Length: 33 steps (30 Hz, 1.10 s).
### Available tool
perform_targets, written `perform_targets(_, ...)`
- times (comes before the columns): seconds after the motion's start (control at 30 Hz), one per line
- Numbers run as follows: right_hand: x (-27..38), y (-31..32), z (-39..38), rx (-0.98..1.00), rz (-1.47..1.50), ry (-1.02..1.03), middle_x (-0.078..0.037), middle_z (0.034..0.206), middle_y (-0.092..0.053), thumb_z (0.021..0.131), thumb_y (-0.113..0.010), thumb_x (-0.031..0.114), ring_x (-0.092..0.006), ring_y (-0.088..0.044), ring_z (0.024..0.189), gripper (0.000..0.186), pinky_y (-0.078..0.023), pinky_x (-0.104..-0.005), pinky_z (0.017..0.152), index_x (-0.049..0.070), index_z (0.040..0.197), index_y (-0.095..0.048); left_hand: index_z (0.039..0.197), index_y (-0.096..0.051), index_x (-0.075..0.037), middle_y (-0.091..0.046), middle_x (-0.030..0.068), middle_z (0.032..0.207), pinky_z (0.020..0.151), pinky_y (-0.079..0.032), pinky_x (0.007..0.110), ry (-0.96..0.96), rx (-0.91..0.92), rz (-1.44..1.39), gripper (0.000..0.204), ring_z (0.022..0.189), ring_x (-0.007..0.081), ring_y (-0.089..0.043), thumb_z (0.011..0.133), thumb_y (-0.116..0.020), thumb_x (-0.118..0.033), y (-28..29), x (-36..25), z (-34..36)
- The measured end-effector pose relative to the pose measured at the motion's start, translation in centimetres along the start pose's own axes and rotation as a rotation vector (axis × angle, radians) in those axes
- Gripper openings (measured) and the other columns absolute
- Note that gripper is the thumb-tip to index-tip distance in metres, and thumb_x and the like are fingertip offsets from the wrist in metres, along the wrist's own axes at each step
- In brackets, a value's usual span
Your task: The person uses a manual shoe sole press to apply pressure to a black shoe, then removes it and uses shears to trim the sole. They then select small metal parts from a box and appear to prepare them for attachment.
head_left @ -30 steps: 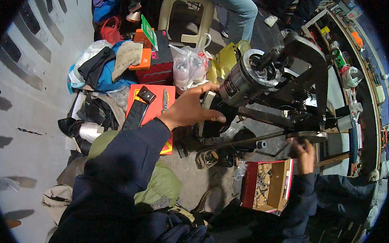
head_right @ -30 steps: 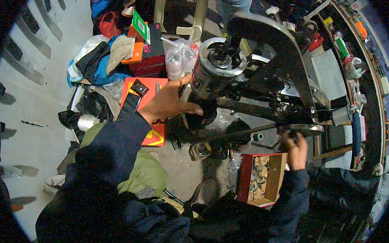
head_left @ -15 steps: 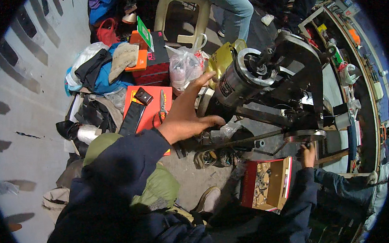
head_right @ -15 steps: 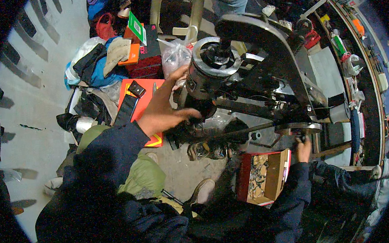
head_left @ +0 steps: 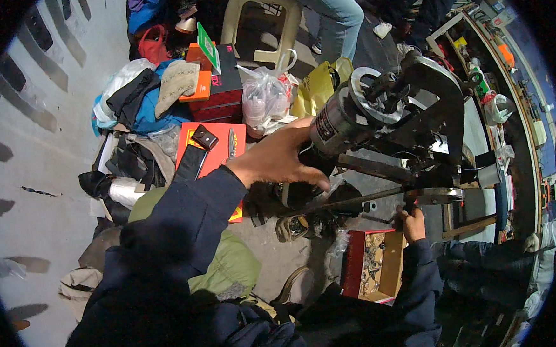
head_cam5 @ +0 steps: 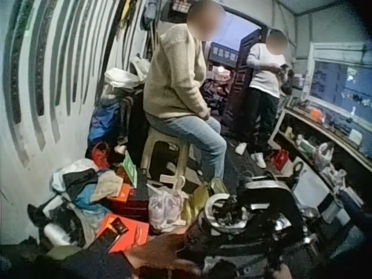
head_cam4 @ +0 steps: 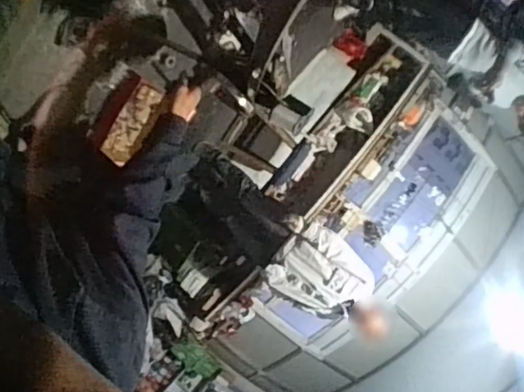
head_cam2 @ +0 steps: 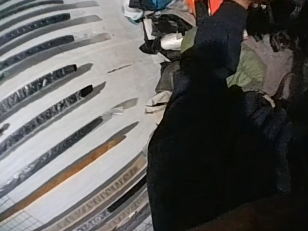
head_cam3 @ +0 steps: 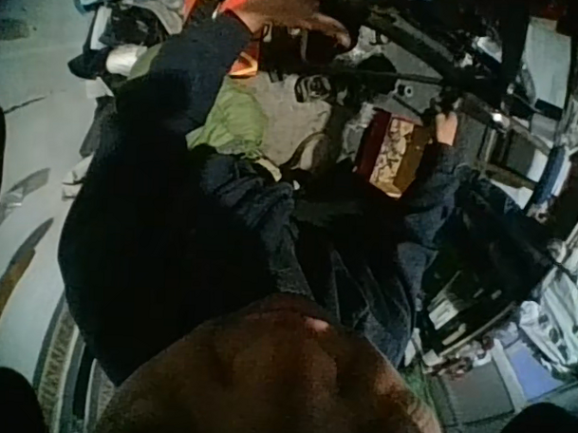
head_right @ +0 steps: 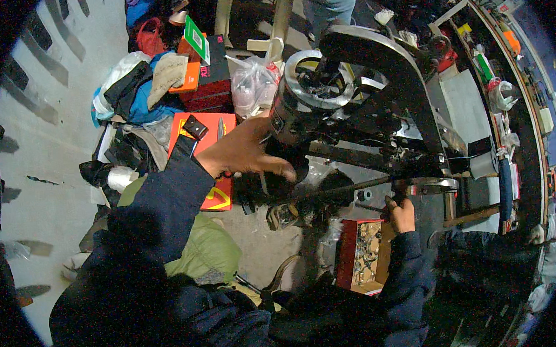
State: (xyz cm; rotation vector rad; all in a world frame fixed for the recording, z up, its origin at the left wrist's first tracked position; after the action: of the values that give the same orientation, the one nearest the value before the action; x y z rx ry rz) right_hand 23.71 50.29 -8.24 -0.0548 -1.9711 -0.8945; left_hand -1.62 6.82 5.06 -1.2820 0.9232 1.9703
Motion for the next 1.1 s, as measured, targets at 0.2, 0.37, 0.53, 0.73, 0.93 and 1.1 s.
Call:
perform_targets(0.2,6.4,0.5,-3.0,-0.021,-0.037,0.135,-0.017,0.103,-0.071,0.093,-0.071,0.013,-0.0252,-0.066,0.093,0.038,-0.054,-0.0375,0.083,-0.011,0.120,-0.060,0.136,-0.050,-0.005,-0.065,0.0186,0.125,0.101,-0.046,0.039,0.047,-0.234,0.129,0.077,0.119,0.0334,-0.062,0.073,-0.089,-0.024,0.4,2.4,-1.9)
perform_targets(0.37,10.3,9.9,-4.0,-0.307,-0.060,0.216,-0.013,0.117,-0.069,0.095,-0.072,0.019,-0.0209,-0.062,0.107,0.047,-0.051,-0.0341,0.091,-0.006,0.132,-0.059,0.133,-0.051,-0.007,-0.067,0.0188,0.117,0.094,-0.050,0.039,0.091,-0.337,0.158,0.072,0.111,0.0363,-0.066,0.073,-0.088,-0.024,-0.3,2.8,-2.8)
perform_targets(0.53,3.3,16.2,0.3,-0.590,-0.140,0.373,-0.009,0.096,-0.066,0.095,-0.067,0.011,-0.0174,-0.059,0.083,0.030,-0.049,-0.0317,0.072,-0.002,0.121,-0.061,0.134,-0.051,-0.008,-0.068,0.0187,0.116,0.093,-0.051,0.040,0.102,-0.392,0.190,0.072,0.109,0.0361,-0.067,0.074,-0.088,-0.025,-0.6,2.1,-3.0)
perform_targets(0.73,-6.1,10.8,5.1,-0.268,-0.370,0.260,-0.010,0.102,-0.069,0.090,-0.057,0.001,-0.0177,-0.059,0.080,0.031,-0.051,-0.0346,0.072,-0.004,0.120,-0.063,0.142,-0.049,-0.006,-0.061,0.0147,0.134,0.105,-0.045,0.036,0.107,-0.331,0.201,0.070,0.126,0.0250,-0.058,0.084,-0.082,-0.026,-0.3,1.3,-3.7)
perform_targets(0.93,-6.6,2.2,3.8,0.078,-0.030,0.023,-0.013,0.079,-0.061,0.096,-0.061,0.016,-0.0236,-0.061,0.067,0.020,-0.049,-0.0401,0.059,-0.003,0.100,-0.057,0.145,-0.054,-0.005,-0.054,0.0052,0.142,0.110,-0.038,0.035,0.254,-0.073,-0.332,0.055,0.133,0.0178,-0.047,0.097,-0.069,-0.025,1.6,3.7,-3.4)
perform_targets(1.1,-3.9,1.2,2.9,0.036,-0.035,0.112,-0.008,0.072,-0.061,0.097,-0.065,0.020,-0.0199,-0.060,0.055,0.021,-0.046,-0.0357,0.050,0.001,0.093,-0.057,0.129,-0.062,-0.003,-0.069,0.0136,0.124,0.105,-0.043,0.035,0.210,-0.143,-0.101,0.070,0.121,0.0220,-0.060,0.078,-0.089,-0.042,0.1,1.8,-1.5)
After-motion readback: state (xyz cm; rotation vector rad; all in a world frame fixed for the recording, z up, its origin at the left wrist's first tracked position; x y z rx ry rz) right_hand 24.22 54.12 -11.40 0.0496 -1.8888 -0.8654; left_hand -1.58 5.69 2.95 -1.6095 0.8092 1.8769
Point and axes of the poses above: each hand's wrist, its own z-axis towards the middle knuckle, its own y-axis out of the back of the hand, x = y × z, the point moved 6 cm from there along z, towards the middle knuckle
